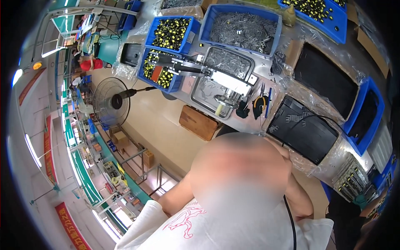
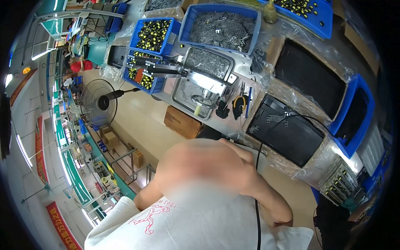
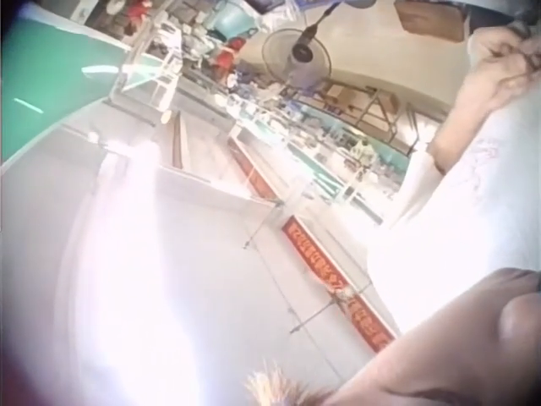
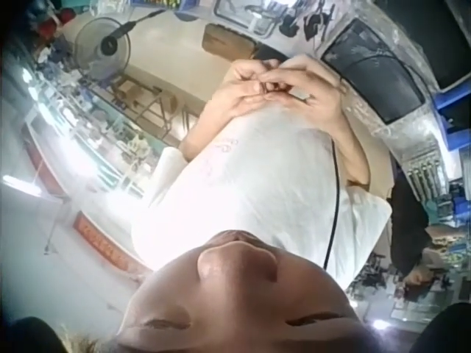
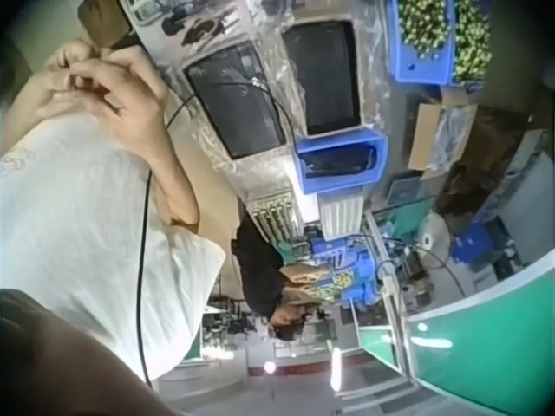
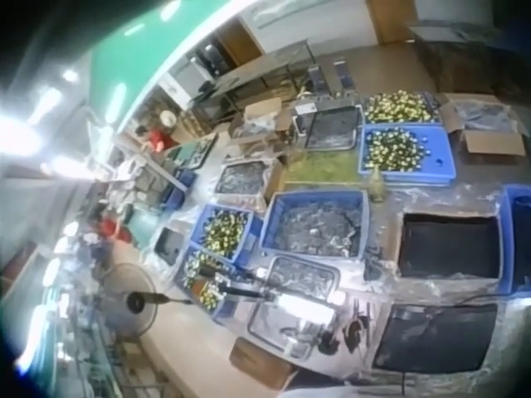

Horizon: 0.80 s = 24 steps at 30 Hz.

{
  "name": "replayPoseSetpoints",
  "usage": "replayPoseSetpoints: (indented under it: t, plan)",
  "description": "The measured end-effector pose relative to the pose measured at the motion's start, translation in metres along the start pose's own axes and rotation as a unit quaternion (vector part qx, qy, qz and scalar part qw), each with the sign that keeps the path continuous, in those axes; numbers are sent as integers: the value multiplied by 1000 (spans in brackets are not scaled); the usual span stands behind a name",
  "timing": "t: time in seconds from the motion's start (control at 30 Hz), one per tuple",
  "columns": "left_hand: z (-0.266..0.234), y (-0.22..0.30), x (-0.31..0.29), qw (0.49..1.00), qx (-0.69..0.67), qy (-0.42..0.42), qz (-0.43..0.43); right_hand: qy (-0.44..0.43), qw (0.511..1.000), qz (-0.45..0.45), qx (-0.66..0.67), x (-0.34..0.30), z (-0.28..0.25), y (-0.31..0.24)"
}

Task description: Assembling small electronic parts using a manual press fixture at a factory workstation.

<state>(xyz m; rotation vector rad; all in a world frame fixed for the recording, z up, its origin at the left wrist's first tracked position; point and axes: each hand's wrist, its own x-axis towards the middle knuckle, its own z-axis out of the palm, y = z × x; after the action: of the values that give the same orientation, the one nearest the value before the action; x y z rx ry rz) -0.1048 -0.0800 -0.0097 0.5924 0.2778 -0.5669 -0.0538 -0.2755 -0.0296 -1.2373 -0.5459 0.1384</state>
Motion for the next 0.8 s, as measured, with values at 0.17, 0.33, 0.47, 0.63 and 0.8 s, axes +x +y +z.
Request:
replayPoseSetpoints:
  t: [0.17, 0.33, 0.47, 0.63, 0.8]
  plan:
    - [-21, 64, 5, 942, 281, 178, 49, 31, 994, 75, 79, -6, 4, 3]
    - [-93, 208, 42, 603, 622, 440, 235, 101, 986, 133, 18, -21, -26, 26]
    - [-137, 274, 66, 596, 636, 441, 211, 210, 941, 266, -5, -27, -56, 47]
    - [-148, 294, 82, 587, 672, 427, 148, 271, 920, 277, -54, -46, -96, 73]
    - [-154, 310, 79, 520, 735, 427, 84, 297, 900, 307, -87, -41, -133, 97]
